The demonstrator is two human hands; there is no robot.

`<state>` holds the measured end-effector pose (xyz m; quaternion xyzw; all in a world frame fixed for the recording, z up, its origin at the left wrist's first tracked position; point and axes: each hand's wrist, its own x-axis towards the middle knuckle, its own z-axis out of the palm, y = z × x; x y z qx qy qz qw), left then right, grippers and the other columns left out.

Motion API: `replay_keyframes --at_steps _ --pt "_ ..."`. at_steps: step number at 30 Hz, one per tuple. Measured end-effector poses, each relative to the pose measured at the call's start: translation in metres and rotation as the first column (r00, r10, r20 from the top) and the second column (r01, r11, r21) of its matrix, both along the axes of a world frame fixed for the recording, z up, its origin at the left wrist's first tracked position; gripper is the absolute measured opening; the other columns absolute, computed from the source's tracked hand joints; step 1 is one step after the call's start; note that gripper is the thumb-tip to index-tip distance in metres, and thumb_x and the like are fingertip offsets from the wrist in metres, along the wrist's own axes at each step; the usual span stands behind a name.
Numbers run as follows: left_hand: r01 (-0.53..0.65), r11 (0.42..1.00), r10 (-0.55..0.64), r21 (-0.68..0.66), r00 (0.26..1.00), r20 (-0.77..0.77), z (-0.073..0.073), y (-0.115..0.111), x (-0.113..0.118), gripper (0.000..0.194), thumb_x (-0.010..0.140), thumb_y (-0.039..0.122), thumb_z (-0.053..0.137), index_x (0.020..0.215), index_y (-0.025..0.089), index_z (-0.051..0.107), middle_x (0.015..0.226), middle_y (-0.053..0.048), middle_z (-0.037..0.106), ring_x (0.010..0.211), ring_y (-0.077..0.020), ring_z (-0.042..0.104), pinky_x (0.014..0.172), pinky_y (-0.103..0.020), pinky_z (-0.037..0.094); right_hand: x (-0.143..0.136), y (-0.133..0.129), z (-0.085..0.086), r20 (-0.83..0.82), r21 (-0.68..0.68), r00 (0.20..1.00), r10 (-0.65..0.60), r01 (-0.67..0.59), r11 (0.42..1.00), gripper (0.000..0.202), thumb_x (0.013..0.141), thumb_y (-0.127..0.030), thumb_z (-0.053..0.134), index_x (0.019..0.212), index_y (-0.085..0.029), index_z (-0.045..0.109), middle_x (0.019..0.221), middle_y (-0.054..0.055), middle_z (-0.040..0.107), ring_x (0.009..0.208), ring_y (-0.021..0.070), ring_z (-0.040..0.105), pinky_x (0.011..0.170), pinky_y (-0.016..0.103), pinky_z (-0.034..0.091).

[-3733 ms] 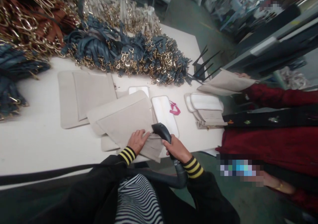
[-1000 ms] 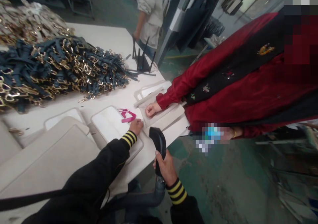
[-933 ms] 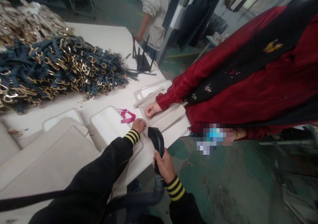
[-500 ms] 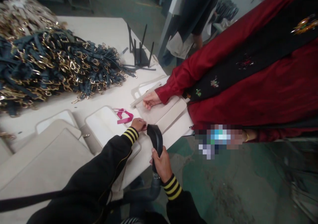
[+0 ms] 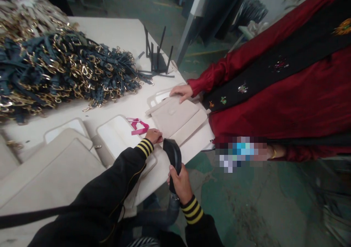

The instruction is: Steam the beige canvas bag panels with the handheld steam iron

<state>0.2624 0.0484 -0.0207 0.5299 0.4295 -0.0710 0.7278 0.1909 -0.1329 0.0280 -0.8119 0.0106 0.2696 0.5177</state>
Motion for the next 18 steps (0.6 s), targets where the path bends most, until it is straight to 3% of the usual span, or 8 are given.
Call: replay_keyframes --at_steps 5,7,9,11,13,15,18 --pt "-0.052 0.993 0.05 0.103 0.998 0.027 0.02 -0.007 -0.01 0.016 0.073 0.002 0.045 0.064 0.016 0.045 0.049 0.004 0.047 0.048 -0.0088 0.051 0.059 -0.028 0.051 -0.006 -0.003 0.012 0.121 -0.067 0.993 0.005 0.003 0.998 0.03 0.081 -0.048 0.047 0.071 -0.019 0.046 0.049 0.0 0.056 0.044 0.015 0.057 0.045 0.026 0.046" --pt "-0.088 0.981 0.081 0.172 0.996 0.045 0.024 -0.005 -0.029 0.012 0.073 0.004 0.048 0.069 0.016 0.048 0.058 0.001 0.053 0.059 -0.0108 0.056 0.067 -0.029 0.051 -0.009 -0.012 0.02 0.12 -0.064 0.992 0.026 -0.019 0.998 0.034 0.082 -0.05 0.045 0.07 -0.019 0.048 0.051 0.001 0.057 0.046 0.0155 0.057 0.046 0.026 0.046" --pt "-0.058 0.941 0.014 0.333 0.991 0.133 0.026 -0.004 -0.065 0.008 0.073 0.009 0.052 0.075 0.016 0.052 0.071 -0.003 0.058 0.072 -0.0134 0.058 0.076 -0.032 0.05 -0.012 -0.019 0.025 0.074 -0.054 0.993 0.095 -0.091 0.994 0.034 0.082 -0.052 0.046 0.072 -0.019 0.049 0.053 0.001 0.059 0.046 0.0159 0.058 0.047 0.027 0.047" --pt "0.007 0.807 -0.165 0.591 0.963 0.214 0.03 -0.005 -0.117 0.009 0.077 0.015 0.05 0.084 0.017 0.054 0.086 -0.007 0.06 0.084 -0.0169 0.056 0.082 -0.036 0.048 -0.018 -0.02 0.031 0.039 -0.059 0.972 0.23 -0.228 0.972 0.035 0.081 -0.053 0.048 0.072 -0.019 0.05 0.052 0.002 0.059 0.046 0.0163 0.058 0.046 0.027 0.046" --pt "0.033 0.589 -0.293 0.807 0.94 0.175 0.033 -0.006 -0.178 0.017 0.079 0.018 0.046 0.094 0.016 0.054 0.097 -0.011 0.059 0.094 -0.0206 0.053 0.087 -0.041 0.045 -0.027 -0.013 0.037 0.016 -0.061 0.922 0.386 -0.384 0.921 0.034 0.079 -0.053 0.049 0.072 -0.019 0.049 0.051 0.001 0.058 0.046 0.0166 0.058 0.046 0.027 0.046" --pt "0.057 0.412 -0.284 0.909 0.956 0.069 0.029 -0.006 -0.235 0.023 0.08 0.016 0.044 0.101 0.016 0.053 0.103 -0.013 0.056 0.1 -0.0227 0.05 0.089 -0.043 0.044 -0.035 0.001 0.041 -0.013 -0.061 0.855 0.518 -0.518 0.853 0.031 0.078 -0.051 0.05 0.074 -0.02 0.048 0.05 0.0 0.058 0.046 0.0167 0.058 0.048 0.027 0.046" --pt "0.127 0.236 -0.237 0.964 0.969 -0.07 0.009 -0.005 -0.294 0.029 0.079 0.014 0.043 0.106 0.014 0.053 0.107 -0.014 0.056 0.099 -0.0239 0.05 0.086 -0.043 0.045 -0.045 0.025 0.045 -0.074 -0.091 0.749 0.658 -0.662 0.744 0.025 0.079 -0.043 0.05 0.083 -0.019 0.048 0.05 -0.003 0.057 0.047 0.0165 0.059 0.053 0.028 0.046"
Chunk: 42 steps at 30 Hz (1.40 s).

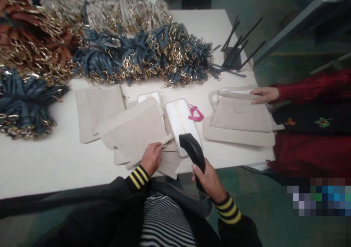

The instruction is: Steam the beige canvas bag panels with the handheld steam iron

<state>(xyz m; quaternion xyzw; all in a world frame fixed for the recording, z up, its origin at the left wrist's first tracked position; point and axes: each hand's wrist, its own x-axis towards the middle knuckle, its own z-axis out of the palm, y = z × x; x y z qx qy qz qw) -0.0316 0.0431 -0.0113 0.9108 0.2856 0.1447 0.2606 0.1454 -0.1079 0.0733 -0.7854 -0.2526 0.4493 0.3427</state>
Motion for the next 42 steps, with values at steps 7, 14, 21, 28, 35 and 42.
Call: replay_keyframes --at_steps 7,14,21,28,35,42 --pt "0.016 0.995 -0.004 0.098 0.991 -0.131 -0.024 -0.015 -0.024 0.032 0.082 0.01 0.039 0.108 0.014 0.057 0.117 -0.014 0.057 0.106 -0.024 0.051 0.086 -0.042 0.044 -0.019 0.054 0.009 0.062 -0.189 0.979 0.195 -0.181 0.965 0.016 0.079 -0.031 0.054 0.085 -0.017 0.047 0.05 -0.005 0.053 0.042 0.0154 0.058 0.044 0.024 0.042" --pt "0.061 0.996 -0.05 0.061 0.985 -0.167 -0.013 -0.028 -0.04 0.03 0.084 0.009 0.039 0.107 0.01 0.058 0.125 -0.015 0.054 0.117 -0.0244 0.047 0.093 -0.042 0.04 -0.031 0.074 -0.002 0.127 -0.231 0.979 0.161 -0.129 0.964 0.02 0.08 -0.036 0.054 0.081 -0.019 0.043 0.053 -0.002 0.055 0.041 0.0159 0.059 0.037 0.022 0.041" --pt "-0.283 0.953 0.297 -0.108 0.945 0.139 -0.018 -0.033 -0.11 0.022 0.081 0.017 0.044 0.097 0.014 0.059 0.106 -0.015 0.06 0.102 -0.0239 0.053 0.088 -0.043 0.045 -0.039 0.071 0.019 0.216 -0.145 0.968 0.128 -0.097 0.985 0.026 0.081 -0.045 0.047 0.079 -0.019 0.044 0.052 -0.001 0.056 0.046 0.0179 0.059 0.044 0.027 0.046" --pt "-0.398 0.04 0.78 -0.916 0.585 -0.22 -0.029 -0.019 -0.135 0.024 0.065 0.031 0.065 0.081 0.016 0.057 0.071 -0.003 0.061 0.069 -0.0178 0.061 0.07 -0.035 0.052 -0.096 0.062 0.033 0.065 -0.271 0.724 0.687 -0.649 0.711 0.032 0.083 -0.032 0.046 0.107 -0.011 0.046 0.063 0.004 0.063 0.061 0.022 0.063 0.059 0.03 0.046" --pt "-0.048 -0.245 0.791 -0.968 0.567 -0.228 -0.027 -0.021 -0.127 0.035 0.056 0.03 0.076 0.083 0.013 0.063 0.075 -0.007 0.067 0.07 -0.0172 0.064 0.069 -0.03 0.051 -0.13 0.068 0.02 0.135 -0.289 0.665 0.734 -0.682 0.671 0.03 0.084 -0.028 0.046 0.11 -0.011 0.046 0.082 0.012 0.067 0.077 0.0246 0.065 0.067 0.031 0.046" --pt "-0.501 0.302 0.832 -0.811 0.554 -0.032 -0.016 0.014 -0.155 0.021 0.065 0.031 0.064 0.082 0.018 0.065 0.082 -0.006 0.065 0.077 -0.0189 0.06 0.07 -0.031 0.049 -0.131 0.092 0.033 0.169 -0.224 0.775 0.609 -0.571 0.789 0.036 0.085 -0.034 0.042 0.112 -0.01 0.044 0.073 0.009 0.063 0.068 0.0241 0.065 0.062 0.031 0.047"
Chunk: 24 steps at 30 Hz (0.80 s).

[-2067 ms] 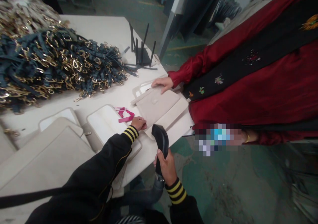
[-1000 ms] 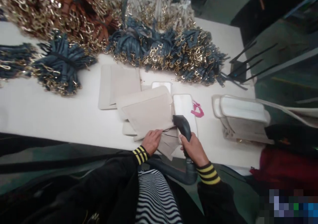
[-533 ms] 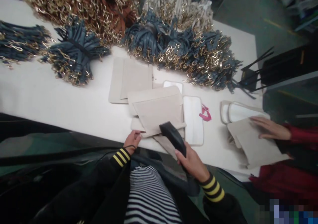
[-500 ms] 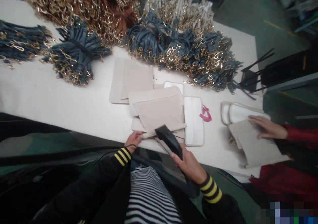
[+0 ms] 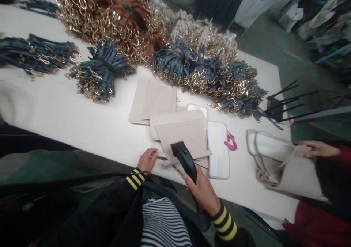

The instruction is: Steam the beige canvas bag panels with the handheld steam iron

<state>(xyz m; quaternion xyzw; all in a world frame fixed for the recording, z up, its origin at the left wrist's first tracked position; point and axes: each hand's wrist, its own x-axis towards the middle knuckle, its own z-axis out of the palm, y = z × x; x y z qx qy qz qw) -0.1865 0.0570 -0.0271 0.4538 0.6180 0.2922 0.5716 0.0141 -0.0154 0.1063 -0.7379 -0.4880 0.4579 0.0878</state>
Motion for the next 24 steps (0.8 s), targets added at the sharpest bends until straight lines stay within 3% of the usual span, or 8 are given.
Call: replay_keyframes --at_steps 2,3,5,8,15,20,24 --pt "-0.177 0.976 0.187 0.126 0.98 -0.075 0.002 0.032 -0.006 0.023 0.065 0.03 0.063 0.084 0.017 0.062 0.089 -0.007 0.064 0.082 -0.0188 0.059 0.073 -0.032 0.049 -0.005 0.014 0.0 0.003 -0.014 0.999 0.034 -0.034 0.999 0.033 0.085 -0.033 0.044 0.109 -0.01 0.045 0.068 0.007 0.062 0.064 0.0227 0.064 0.062 0.03 0.047" --pt "-0.248 0.961 0.256 0.118 0.965 -0.058 0.003 0.049 -0.007 0.023 0.065 0.029 0.063 0.084 0.016 0.061 0.088 -0.008 0.063 0.081 -0.0184 0.059 0.072 -0.032 0.049 -0.009 0.022 -0.002 0.003 -0.015 0.998 0.06 -0.06 0.998 0.032 0.085 -0.033 0.045 0.108 -0.01 0.046 0.067 0.006 0.062 0.062 0.022 0.064 0.061 0.03 0.046" --pt "-0.329 0.944 0.328 0.003 0.944 0.039 0.002 0.081 -0.005 0.019 0.066 0.025 0.062 0.08 0.015 0.058 0.077 -0.006 0.063 0.072 -0.0168 0.059 0.069 -0.032 0.049 -0.019 0.038 -0.006 0.005 -0.01 0.994 0.112 -0.112 0.994 0.032 0.085 -0.031 0.047 0.108 -0.01 0.046 0.065 0.006 0.062 0.059 0.0207 0.063 0.06 0.028 0.045" --pt "-0.331 0.928 0.361 -0.169 0.912 0.195 0.001 0.109 0.003 0.016 0.064 0.022 0.064 0.075 0.014 0.056 0.061 0.0 0.058 0.056 -0.0128 0.056 0.057 -0.028 0.048 -0.033 0.057 -0.013 0.031 -0.02 0.986 0.164 -0.163 0.986 0.032 0.085 -0.03 0.047 0.109 -0.009 0.045 0.064 0.006 0.063 0.056 0.0196 0.062 0.058 0.027 0.044" --pt "-0.232 0.894 0.401 -0.385 0.797 0.451 0.011 0.109 0.002 0.021 0.057 0.019 0.072 0.069 0.015 0.055 0.057 0.002 0.059 0.051 -0.0092 0.054 0.051 -0.021 0.044 -0.047 0.082 -0.017 0.078 0.003 0.978 0.192 -0.193 0.981 0.031 0.086 -0.033 0.047 0.107 -0.01 0.046 0.072 0.011 0.065 0.065 0.0212 0.064 0.059 0.026 0.043" --pt "-0.143 0.899 0.373 -0.414 0.745 0.553 0.024 0.108 -0.001 0.021 0.057 0.018 0.075 0.069 0.013 0.058 0.06 0.001 0.06 0.054 -0.0085 0.055 0.053 -0.021 0.045 -0.052 0.1 0.001 0.061 0.005 0.987 0.15 -0.15 0.989 0.029 0.085 -0.033 0.047 0.104 -0.011 0.047 0.069 0.009 0.064 0.061 0.0204 0.064 0.06 0.026 0.044" --pt "-0.097 0.92 0.324 -0.379 0.732 0.6 0.03 0.108 0.001 0.025 0.054 0.023 0.077 0.07 0.013 0.06 0.063 0.0 0.061 0.058 -0.0101 0.057 0.056 -0.023 0.047 -0.052 0.1 0.018 0.076 0.011 0.992 0.103 -0.104 0.995 0.029 0.086 -0.032 0.046 0.105 -0.01 0.046 0.066 0.007 0.063 0.059 0.0198 0.063 0.06 0.026 0.044"
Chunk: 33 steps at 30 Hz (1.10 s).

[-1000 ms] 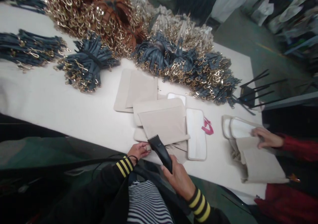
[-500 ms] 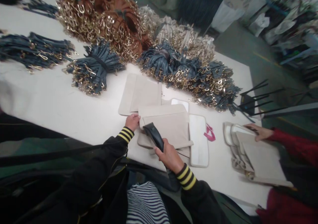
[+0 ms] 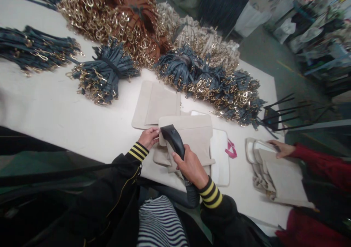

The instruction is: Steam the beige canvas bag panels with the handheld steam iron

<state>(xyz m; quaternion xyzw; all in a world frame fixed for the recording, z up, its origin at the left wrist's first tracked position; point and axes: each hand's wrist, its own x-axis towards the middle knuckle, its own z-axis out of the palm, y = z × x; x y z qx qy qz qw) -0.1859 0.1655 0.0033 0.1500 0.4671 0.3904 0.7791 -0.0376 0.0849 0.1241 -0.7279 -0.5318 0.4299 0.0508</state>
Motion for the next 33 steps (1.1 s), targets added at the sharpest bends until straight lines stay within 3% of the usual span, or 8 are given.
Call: replay_keyframes --at_steps 4,9,12,17,21,23,30,33 --pt "0.006 1.0 -0.005 0.027 1.0 -0.014 0.004 0.0 0.001 0.025 0.053 0.024 0.077 0.068 0.013 0.06 0.063 0.0 0.06 0.059 -0.0099 0.056 0.057 -0.023 0.046 0.003 -0.004 0.01 -0.01 -0.03 1.0 0.011 -0.012 0.999 0.026 0.085 -0.031 0.048 0.102 -0.011 0.047 0.063 0.005 0.062 0.057 0.0181 0.062 0.058 0.026 0.044" --pt "0.002 1.0 -0.002 0.024 1.0 0.0 0.009 0.0 0.004 0.026 0.051 0.022 0.078 0.067 0.013 0.06 0.062 0.001 0.061 0.059 -0.0097 0.056 0.057 -0.023 0.047 0.006 -0.005 0.016 0.0 0.02 0.995 -0.103 0.103 0.994 0.026 0.086 -0.032 0.046 0.102 -0.012 0.046 0.062 0.003 0.061 0.056 0.0175 0.062 0.056 0.025 0.044" --pt "0.0 1.0 0.0 0.011 1.0 -0.005 0.011 0.0 0.006 0.026 0.051 0.021 0.078 0.068 0.013 0.06 0.062 0.001 0.061 0.058 -0.0089 0.056 0.055 -0.021 0.047 0.007 -0.007 0.016 -0.046 -0.026 0.997 -0.064 0.063 0.998 0.025 0.085 -0.031 0.048 0.1 -0.011 0.047 0.061 0.003 0.061 0.053 0.0173 0.062 0.056 0.026 0.045" --pt "0.02 1.0 -0.02 0.019 1.0 -0.025 0.016 0.002 0.008 0.02 0.057 0.017 0.074 0.069 0.012 0.06 0.062 0.0 0.061 0.059 -0.0095 0.058 0.057 -0.022 0.05 0.011 -0.01 0.012 -0.055 0.069 0.988 -0.141 0.145 0.987 0.029 0.086 -0.033 0.046 0.104 -0.01 0.046 0.069 0.007 0.064 0.056 0.0181 0.063 0.059 0.026 0.046" --pt "0.021 0.999 -0.019 0.038 0.998 -0.053 0.018 0.005 0.009 0.014 0.062 0.014 0.07 0.072 0.013 0.059 0.062 0.001 0.061 0.057 -0.0093 0.057 0.054 -0.021 0.05 0.011 -0.017 0.009 -0.062 0.062 0.994 -0.086 0.09 0.994 0.03 0.083 -0.035 0.051 0.1 -0.01 0.049 0.071 0.009 0.064 0.063 0.0217 0.064 0.058 0.027 0.045" --pt "0.013 0.999 -0.01 0.041 0.998 -0.065 0.014 0.008 0.01 0.012 0.064 0.013 0.067 0.073 0.013 0.059 0.064 0.001 0.062 0.058 -0.0095 0.058 0.054 -0.021 0.051 0.013 -0.023 0.007 -0.057 0.098 0.991 -0.121 0.126 0.987 0.031 0.083 -0.036 0.051 0.101 -0.011 0.049 0.074 0.01 0.065 0.069 0.0236 0.064 0.06 0.027 0.045" --pt "0.01 0.999 -0.014 -0.044 0.996 -0.093 -0.009 0.007 0.022 0.002 0.074 0.014 0.059 0.076 0.014 0.058 0.07 -0.002 0.064 0.065 -0.0131 0.061 0.068 -0.028 0.055 0.049 -0.088 0.006 -0.094 0.022 0.944 -0.317 0.32 0.947 0.029 0.082 -0.031 0.051 0.104 -0.012 0.049 0.069 0.004 0.063 0.058 0.0178 0.062 0.057 0.025 0.044" --pt "-0.001 0.998 -0.005 -0.058 0.995 -0.104 -0.012 0.003 0.03 0.008 0.078 0.015 0.054 0.084 0.012 0.059 0.078 -0.006 0.066 0.073 -0.0163 0.063 0.071 -0.033 0.056 0.061 -0.118 -0.002 -0.102 -0.044 0.934 -0.341 0.338 0.94 0.026 0.083 -0.029 0.049 0.102 -0.011 0.049 0.069 0.004 0.062 0.054 0.0168 0.06 0.056 0.026 0.044"
